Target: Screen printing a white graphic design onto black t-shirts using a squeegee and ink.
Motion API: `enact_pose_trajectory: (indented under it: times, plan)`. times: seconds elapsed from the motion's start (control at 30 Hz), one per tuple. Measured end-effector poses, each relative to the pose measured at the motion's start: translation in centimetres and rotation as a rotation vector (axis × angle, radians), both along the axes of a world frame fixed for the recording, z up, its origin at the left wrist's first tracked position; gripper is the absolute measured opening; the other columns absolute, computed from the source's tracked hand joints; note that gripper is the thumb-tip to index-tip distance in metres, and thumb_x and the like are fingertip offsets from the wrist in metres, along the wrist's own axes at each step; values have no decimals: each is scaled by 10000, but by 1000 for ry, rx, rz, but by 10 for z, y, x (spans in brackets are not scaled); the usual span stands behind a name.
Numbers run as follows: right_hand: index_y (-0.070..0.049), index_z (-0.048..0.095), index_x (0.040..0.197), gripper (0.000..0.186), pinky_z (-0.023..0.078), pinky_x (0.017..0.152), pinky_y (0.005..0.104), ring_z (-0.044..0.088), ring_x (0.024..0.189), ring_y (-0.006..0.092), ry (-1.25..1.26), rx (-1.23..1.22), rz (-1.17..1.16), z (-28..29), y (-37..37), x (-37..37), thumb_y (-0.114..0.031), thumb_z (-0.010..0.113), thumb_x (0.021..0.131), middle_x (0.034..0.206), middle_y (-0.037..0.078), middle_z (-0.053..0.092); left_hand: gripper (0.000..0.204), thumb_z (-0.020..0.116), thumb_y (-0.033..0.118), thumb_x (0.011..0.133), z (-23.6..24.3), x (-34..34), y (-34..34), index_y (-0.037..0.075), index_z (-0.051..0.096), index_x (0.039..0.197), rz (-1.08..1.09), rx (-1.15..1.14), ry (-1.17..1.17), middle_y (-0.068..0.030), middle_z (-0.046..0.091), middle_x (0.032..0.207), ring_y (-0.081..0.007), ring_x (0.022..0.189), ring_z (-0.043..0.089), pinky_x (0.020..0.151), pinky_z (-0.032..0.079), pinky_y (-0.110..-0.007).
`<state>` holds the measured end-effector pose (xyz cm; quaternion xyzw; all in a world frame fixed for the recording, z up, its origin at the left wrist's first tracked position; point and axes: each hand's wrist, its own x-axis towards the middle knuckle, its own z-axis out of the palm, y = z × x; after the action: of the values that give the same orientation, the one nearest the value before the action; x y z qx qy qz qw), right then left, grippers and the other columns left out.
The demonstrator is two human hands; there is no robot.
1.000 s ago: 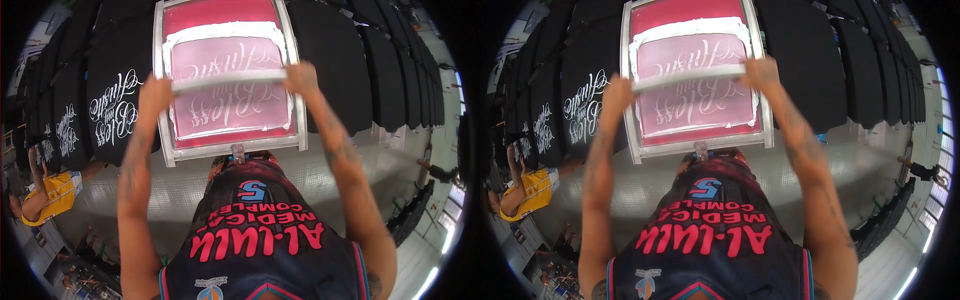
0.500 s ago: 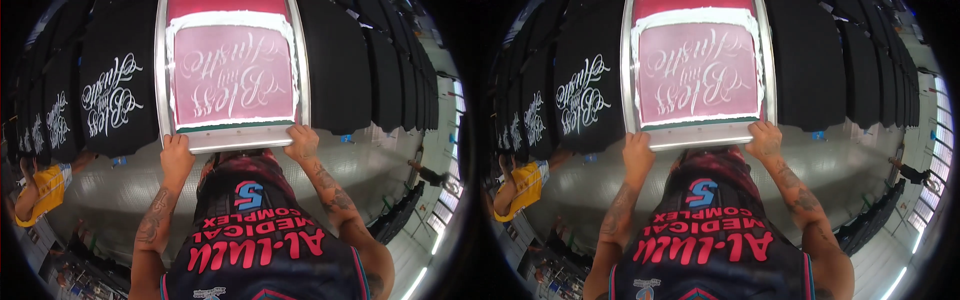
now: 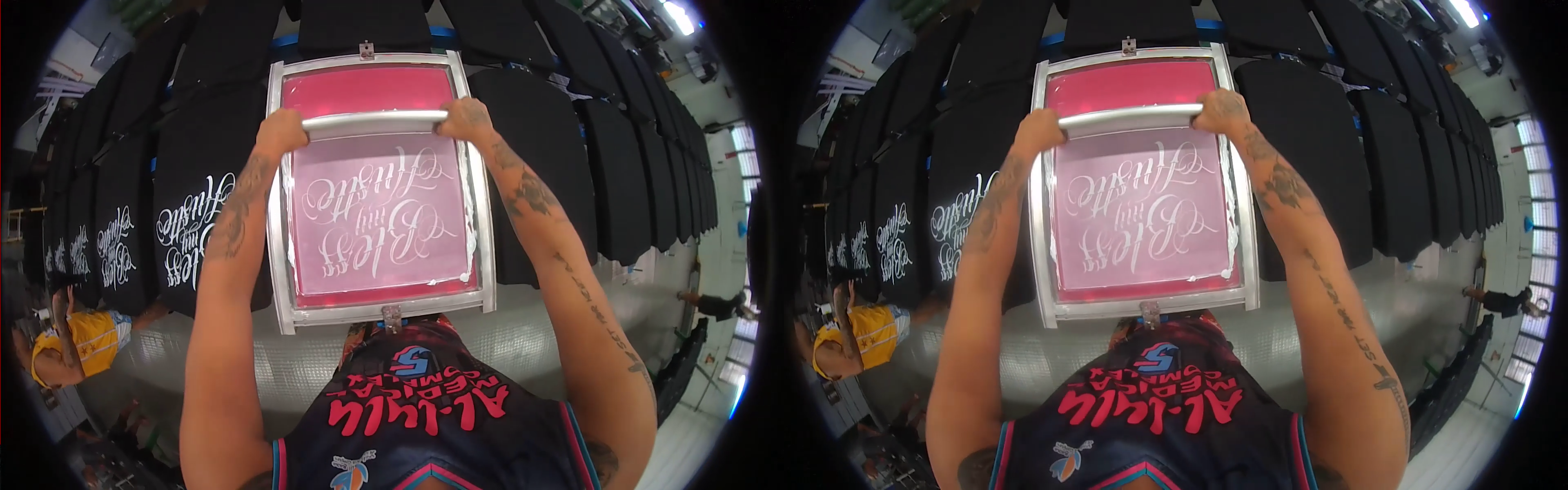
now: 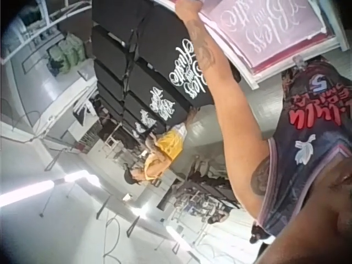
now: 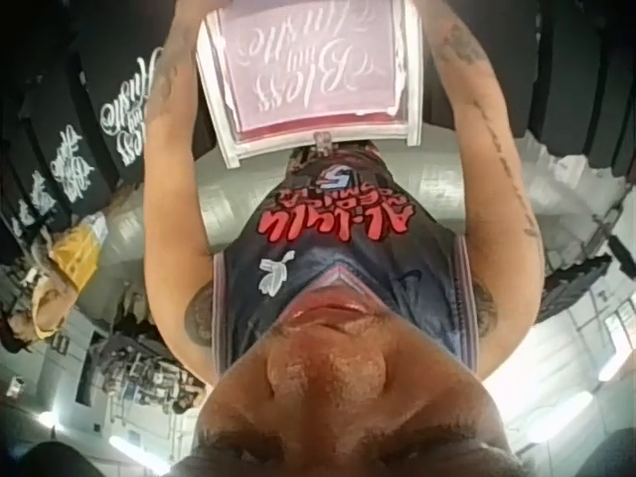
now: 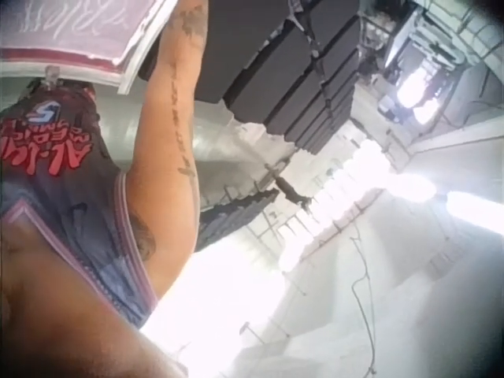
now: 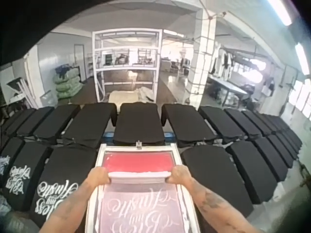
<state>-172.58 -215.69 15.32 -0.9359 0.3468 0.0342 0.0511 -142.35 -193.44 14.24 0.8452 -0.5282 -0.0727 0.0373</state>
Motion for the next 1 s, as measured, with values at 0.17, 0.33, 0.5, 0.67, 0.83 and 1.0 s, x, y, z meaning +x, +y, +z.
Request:
enact_pose_trajectory:
  times: [0.17, 0.33, 0.5, 0.67, 0.83, 1.0]
  plan:
    - [-136, 758, 1139, 572, 522, 946, 407, 697, 1041, 312, -80, 319, 162, 11, -63, 15, -396, 824, 634, 1033, 157, 750, 487, 895, 288, 610, 28, 46, -37, -5, 774, 979, -118, 290, 218, -258, 732, 963, -370, 924, 726, 863, 567, -414]
    - [-139, 768, 1112, 517, 514, 946, 410, 679, 1096, 305, -2, 336, 161, 12, -84, 39, -367, 817, 651, 1120, 145, 739, 593, 904, 251, 606, 30, 59, -46, -37, 733, 1096, -43, 276, 297, -242, 733, 1058, -372, 953, 716, 883, 556, -389]
    - [-188, 746, 1164, 496, 531, 926, 414, 682, 1099, 292, 246, 224, 232, -1, -49, 83, -329, 785, 690, 1140, 150, 731, 586, 830, 222, 745, 23, -13, -9, 45, 613, 1260, -31, -231, -341, -185, 624, 1272, -308, 1176, 600, 1001, 453, -508]
    - [-170, 728, 1105, 325, 560, 860, 452, 721, 941, 320, -176, 61, 190, -18, 35, 54, -241, 708, 788, 970, 121, 752, 424, 638, 358, 974, -29, -163, 200, 38, 647, 1252, -293, 273, 1020, -124, 713, 1079, -228, 1004, 683, 877, 540, -389]
    - [-147, 721, 1157, 419, 563, 864, 495, 707, 965, 377, -73, 30, 347, -28, 15, 81, -202, 683, 743, 1011, 174, 740, 610, 411, 539, 1060, -100, -324, 308, -6, 685, 1078, 354, 344, 1590, -66, 682, 845, -164, 688, 635, 603, 504, -308]
    - [-104, 723, 1168, 515, 531, 955, 456, 680, 1074, 356, 69, 96, 362, -22, -27, 121, -281, 696, 685, 1117, 199, 722, 518, 500, 486, 1039, -79, -358, 288, 12, 690, 952, 385, 61, 1252, -104, 666, 748, -210, 718, 653, 643, 494, -366]
